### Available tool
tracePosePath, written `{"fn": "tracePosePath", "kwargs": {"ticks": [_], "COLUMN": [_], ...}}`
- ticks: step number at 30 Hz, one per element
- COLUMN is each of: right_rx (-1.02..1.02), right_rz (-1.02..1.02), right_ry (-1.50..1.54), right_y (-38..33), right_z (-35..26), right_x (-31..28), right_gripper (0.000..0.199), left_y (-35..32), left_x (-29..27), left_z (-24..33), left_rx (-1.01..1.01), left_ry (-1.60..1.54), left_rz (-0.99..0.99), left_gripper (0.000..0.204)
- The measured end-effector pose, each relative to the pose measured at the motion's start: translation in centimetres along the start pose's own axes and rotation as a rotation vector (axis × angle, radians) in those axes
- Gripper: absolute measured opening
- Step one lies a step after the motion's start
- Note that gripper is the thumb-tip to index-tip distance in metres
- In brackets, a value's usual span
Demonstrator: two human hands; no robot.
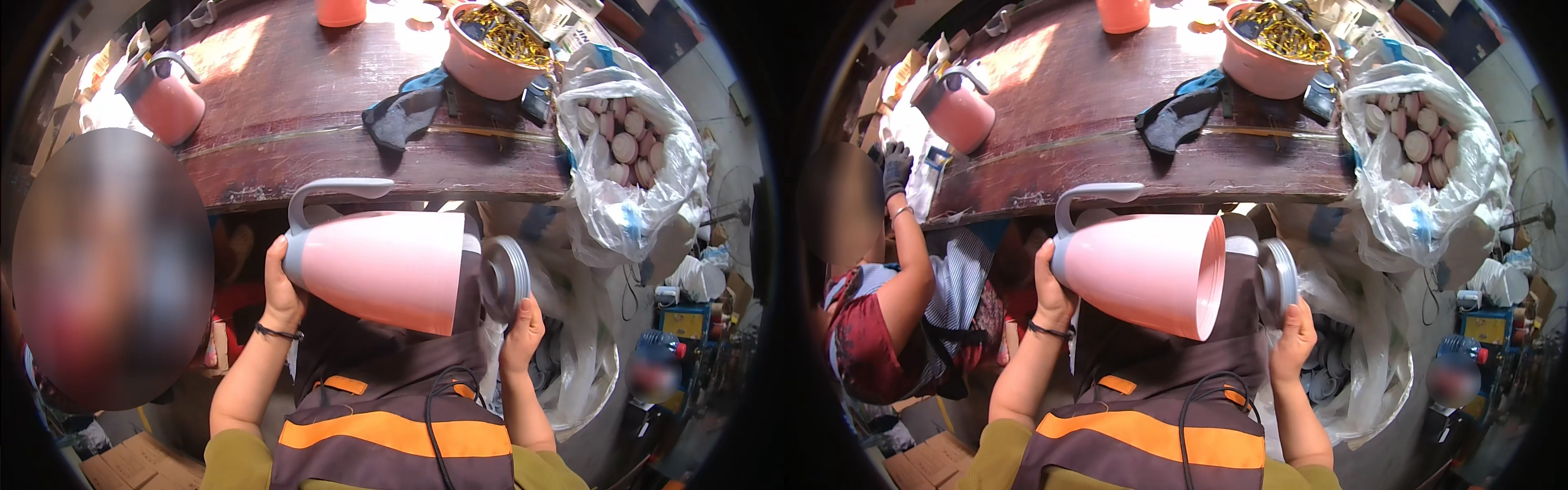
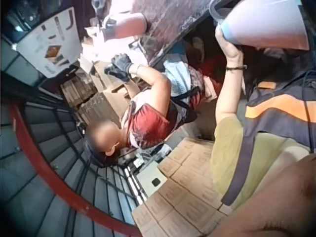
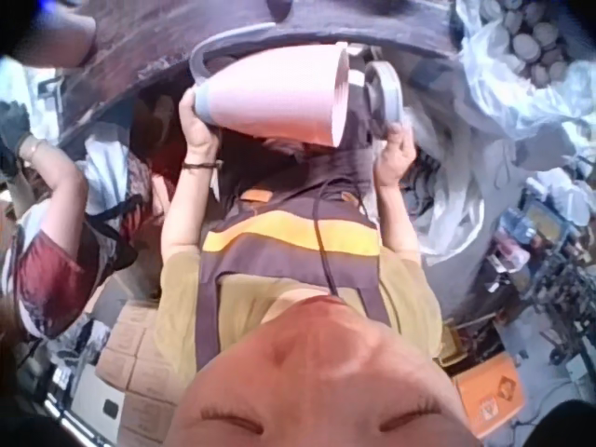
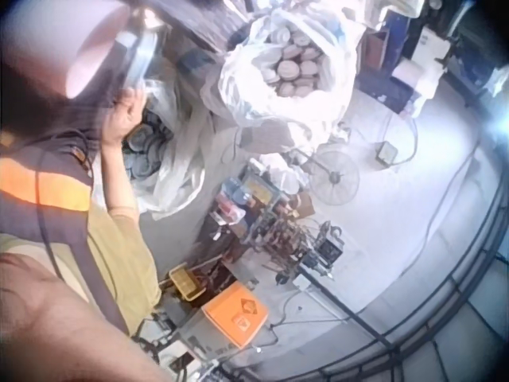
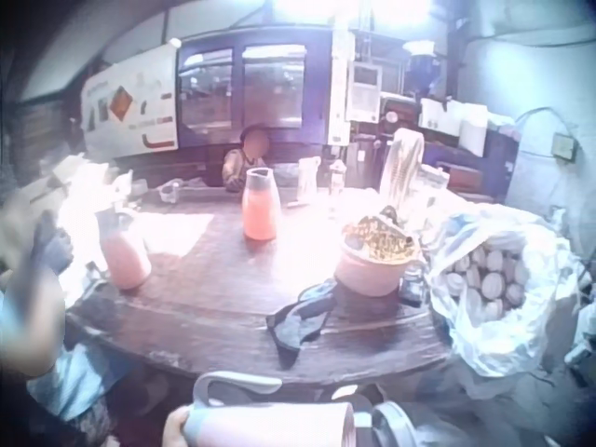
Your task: The person assembles pink pitchers by attaching gray lids and securing them with rubber bands. They repeatedly pick up pitchers, place lids, and fasten bands, then set the finished units aside on the table.
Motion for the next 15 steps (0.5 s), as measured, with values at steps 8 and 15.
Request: {"fn": "tracePosePath", "kwargs": {"ticks": [8, 15], "right_rx": [-0.501, -0.6], "right_rz": [-0.128, -0.235], "right_ry": [-0.159, -0.076], "right_y": [-1.9, -1.8], "right_z": [-4.9, -4.4], "right_x": [6.7, 6.0], "right_gripper": [0.046, 0.044], "left_y": [-1.6, -1.0], "left_x": [0.8, 0.6], "left_z": [-3.0, -3.6], "left_rx": [-0.059, -0.232], "left_ry": [-0.088, -0.109], "left_rz": [0.085, 0.106], "left_gripper": [0.047, 0.047]}}
Point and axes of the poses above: each hand's wrist, its own y-axis towards the middle knuckle, its own x-axis out of the palm, z = x × y, the point moved 4 cm from there along y, towards the middle knuckle
